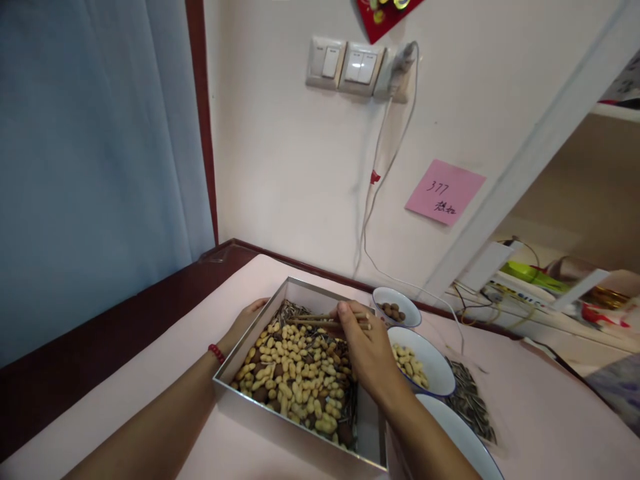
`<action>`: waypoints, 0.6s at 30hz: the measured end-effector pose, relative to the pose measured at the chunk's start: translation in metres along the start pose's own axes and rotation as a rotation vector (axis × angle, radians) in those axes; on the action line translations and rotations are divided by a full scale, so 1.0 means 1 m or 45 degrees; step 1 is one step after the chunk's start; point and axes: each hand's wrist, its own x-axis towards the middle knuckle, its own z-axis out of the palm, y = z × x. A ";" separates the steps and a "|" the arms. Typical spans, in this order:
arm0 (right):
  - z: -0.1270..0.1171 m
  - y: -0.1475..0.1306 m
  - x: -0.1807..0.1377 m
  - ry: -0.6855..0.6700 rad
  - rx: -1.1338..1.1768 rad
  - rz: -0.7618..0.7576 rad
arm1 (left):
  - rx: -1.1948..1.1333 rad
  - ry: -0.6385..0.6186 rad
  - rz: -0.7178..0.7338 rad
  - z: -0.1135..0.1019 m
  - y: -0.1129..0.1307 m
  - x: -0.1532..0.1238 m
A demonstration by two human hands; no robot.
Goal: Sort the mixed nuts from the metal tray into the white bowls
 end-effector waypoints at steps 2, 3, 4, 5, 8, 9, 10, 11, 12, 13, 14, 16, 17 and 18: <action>0.003 0.004 0.003 -0.007 0.004 0.006 | 0.002 -0.010 0.000 -0.001 0.000 0.000; 0.004 0.006 0.004 -0.010 0.005 0.009 | 0.007 -0.014 0.000 -0.001 0.000 0.000; 0.005 0.007 0.005 -0.011 0.006 0.012 | 0.008 -0.017 0.000 -0.002 0.000 0.000; 0.006 0.008 0.005 -0.012 0.008 0.015 | 0.004 -0.020 -0.003 -0.002 0.000 -0.001; 0.009 0.008 0.006 -0.009 0.021 0.017 | -0.016 -0.027 -0.022 -0.002 0.000 -0.002; 0.009 0.007 0.006 -0.003 0.029 0.018 | -0.021 -0.024 -0.025 -0.001 0.000 -0.002; 0.009 0.006 0.006 0.007 0.036 0.017 | -0.022 -0.019 -0.027 -0.001 0.000 -0.002; 0.009 0.004 0.005 0.021 0.043 0.016 | -0.024 -0.014 -0.029 -0.001 0.000 -0.003; 0.009 0.003 0.005 0.038 0.048 0.013 | -0.029 -0.012 -0.030 0.000 0.000 -0.003; 0.008 0.001 0.004 0.055 0.052 0.011 | -0.036 -0.013 -0.029 0.000 0.000 -0.003; 0.006 0.000 0.003 0.072 0.056 0.007 | -0.041 -0.018 -0.027 0.000 0.000 -0.003; 0.002 -0.003 0.000 0.105 0.068 -0.003 | -0.049 -0.020 -0.019 0.000 0.000 -0.003; -0.001 -0.005 -0.002 0.121 0.079 -0.006 | -0.051 -0.015 -0.016 0.000 0.001 -0.003; -0.004 -0.007 -0.005 0.144 0.092 -0.007 | -0.050 -0.009 -0.014 0.000 0.001 -0.003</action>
